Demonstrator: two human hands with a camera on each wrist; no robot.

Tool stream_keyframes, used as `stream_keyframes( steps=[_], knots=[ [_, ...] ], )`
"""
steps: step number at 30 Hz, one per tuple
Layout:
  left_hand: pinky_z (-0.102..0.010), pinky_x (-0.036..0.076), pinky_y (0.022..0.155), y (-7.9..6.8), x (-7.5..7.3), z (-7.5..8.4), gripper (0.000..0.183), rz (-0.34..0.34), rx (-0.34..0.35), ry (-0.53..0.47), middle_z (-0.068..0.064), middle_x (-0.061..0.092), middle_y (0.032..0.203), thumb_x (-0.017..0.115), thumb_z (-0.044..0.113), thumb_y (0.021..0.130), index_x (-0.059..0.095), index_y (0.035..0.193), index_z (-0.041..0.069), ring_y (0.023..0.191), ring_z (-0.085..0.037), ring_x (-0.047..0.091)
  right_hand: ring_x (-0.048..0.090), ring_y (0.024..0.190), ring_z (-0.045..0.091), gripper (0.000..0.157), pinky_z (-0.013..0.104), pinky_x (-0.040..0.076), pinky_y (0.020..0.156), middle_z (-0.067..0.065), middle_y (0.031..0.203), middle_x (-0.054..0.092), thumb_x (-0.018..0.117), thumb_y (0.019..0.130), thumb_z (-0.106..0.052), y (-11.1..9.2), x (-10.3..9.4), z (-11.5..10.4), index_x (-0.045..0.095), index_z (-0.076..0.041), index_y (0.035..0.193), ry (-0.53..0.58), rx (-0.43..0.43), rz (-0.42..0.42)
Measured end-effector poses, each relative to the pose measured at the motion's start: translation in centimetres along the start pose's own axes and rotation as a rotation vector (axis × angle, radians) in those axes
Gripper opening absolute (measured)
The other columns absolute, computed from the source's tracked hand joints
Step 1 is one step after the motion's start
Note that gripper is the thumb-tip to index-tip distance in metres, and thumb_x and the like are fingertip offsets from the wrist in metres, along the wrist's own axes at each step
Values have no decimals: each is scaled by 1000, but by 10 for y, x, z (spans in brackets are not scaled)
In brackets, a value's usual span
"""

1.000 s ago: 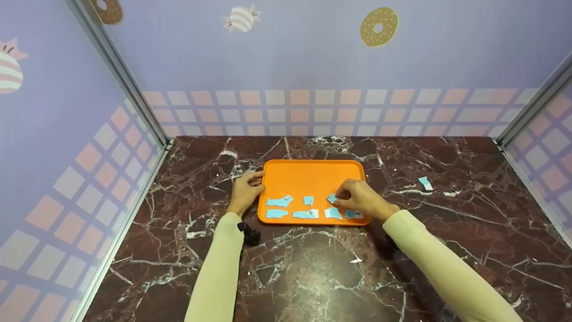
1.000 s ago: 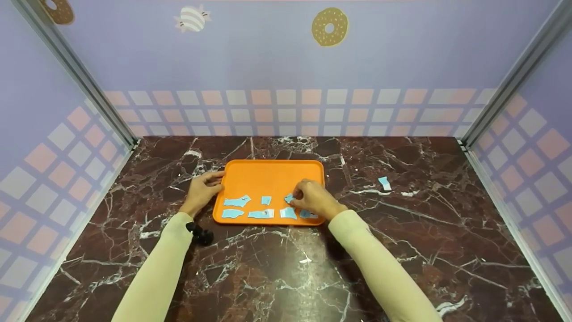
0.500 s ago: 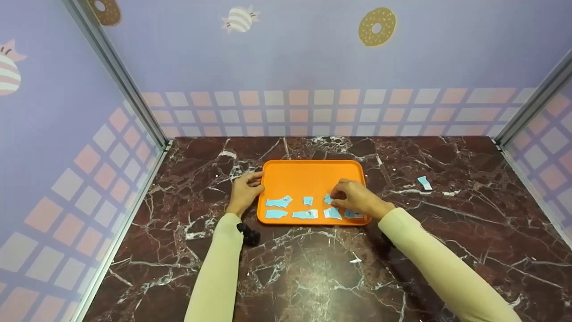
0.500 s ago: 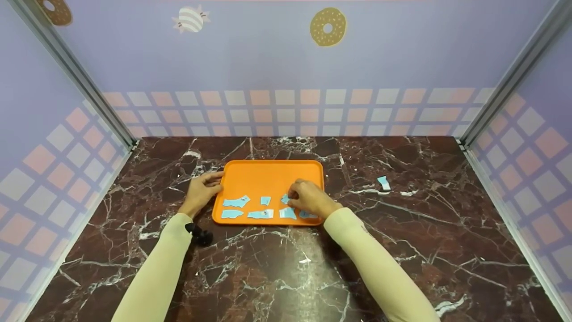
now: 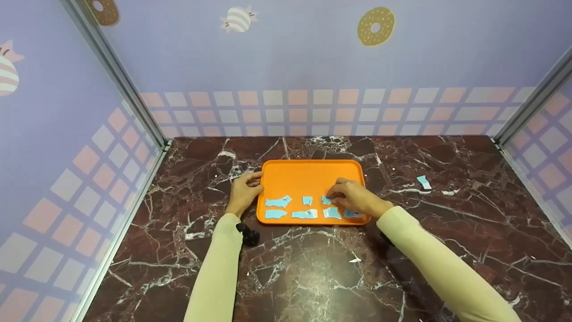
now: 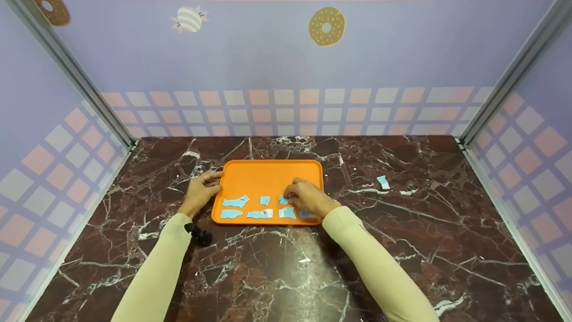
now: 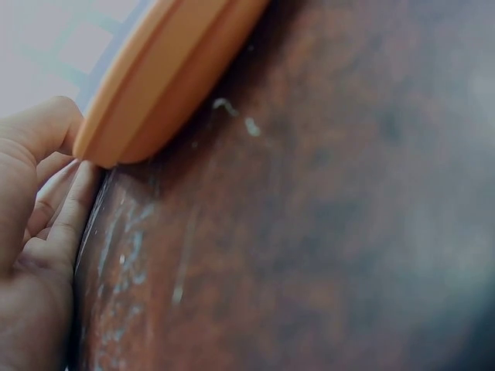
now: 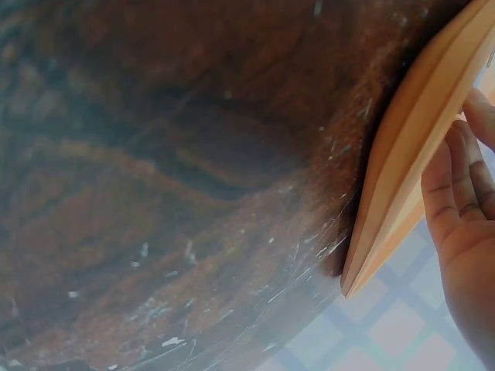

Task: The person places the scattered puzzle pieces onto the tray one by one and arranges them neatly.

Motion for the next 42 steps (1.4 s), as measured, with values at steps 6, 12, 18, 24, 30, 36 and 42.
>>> stream_keyframes(
  steps=[6, 12, 18, 24, 30, 36, 42],
  knots=[
    [-30, 59, 90, -1, 0, 2, 46, -1, -2, -5, -20, 71, 123, 69, -12, 87, 74, 132, -3, 112, -33, 70, 64, 79, 21, 24, 36, 59, 72, 13, 100, 64, 73, 98, 2, -1, 1, 1, 77, 0, 122, 41, 34, -27],
    [-31, 59, 92, 0, 0, 0, 46, 2, 0, -5, -20, 71, 125, 68, -12, 87, 74, 132, -3, 113, -33, 70, 70, 89, 27, 27, 41, 62, 82, 14, 103, 69, 78, 95, -2, -5, -10, 10, 75, 5, 121, 88, 110, 31],
    [-29, 59, 90, 0, 0, 1, 47, -8, -14, 13, -18, 71, 123, 68, -10, 87, 73, 133, -1, 111, -29, 70, 71, 95, 34, 33, 48, 61, 87, 20, 107, 71, 83, 91, -7, -20, -34, 30, 73, 10, 118, 130, 217, 154],
    [-30, 59, 91, -1, 0, 2, 46, -11, -10, 4, -20, 70, 124, 68, -10, 88, 73, 133, -2, 113, -32, 70, 70, 93, 35, 34, 49, 61, 85, 20, 106, 70, 86, 90, -10, -40, -55, 47, 74, 9, 115, 107, 272, 252],
    [-28, 59, 89, 0, -1, 1, 46, 0, -13, 1, -19, 71, 123, 69, -10, 87, 73, 132, -2, 111, -32, 71, 70, 94, 41, 32, 54, 61, 84, 24, 105, 68, 86, 89, -8, -59, -70, 61, 74, 10, 114, 71, 300, 318],
    [-28, 59, 88, 0, -1, -1, 46, 4, -18, 8, -18, 71, 121, 70, -10, 86, 74, 132, -1, 110, -30, 71, 68, 98, 43, 37, 57, 59, 90, 24, 108, 68, 86, 90, -11, -80, -81, 75, 73, 10, 118, 13, 357, 344],
    [-27, 59, 88, 0, 0, 0, 46, 5, -6, 5, -20, 72, 121, 69, -11, 86, 74, 131, -2, 111, -32, 71, 69, 100, 45, 37, 60, 57, 91, 25, 111, 66, 85, 91, -10, -100, -91, 85, 71, 10, 118, -14, 398, 350]
  ],
)
Point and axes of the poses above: each hand's wrist, its own y-axis towards the middle knuckle, its own x-axis out of the palm, z = x × y, the point moved 6 cm from there along y, towards the middle knuckle
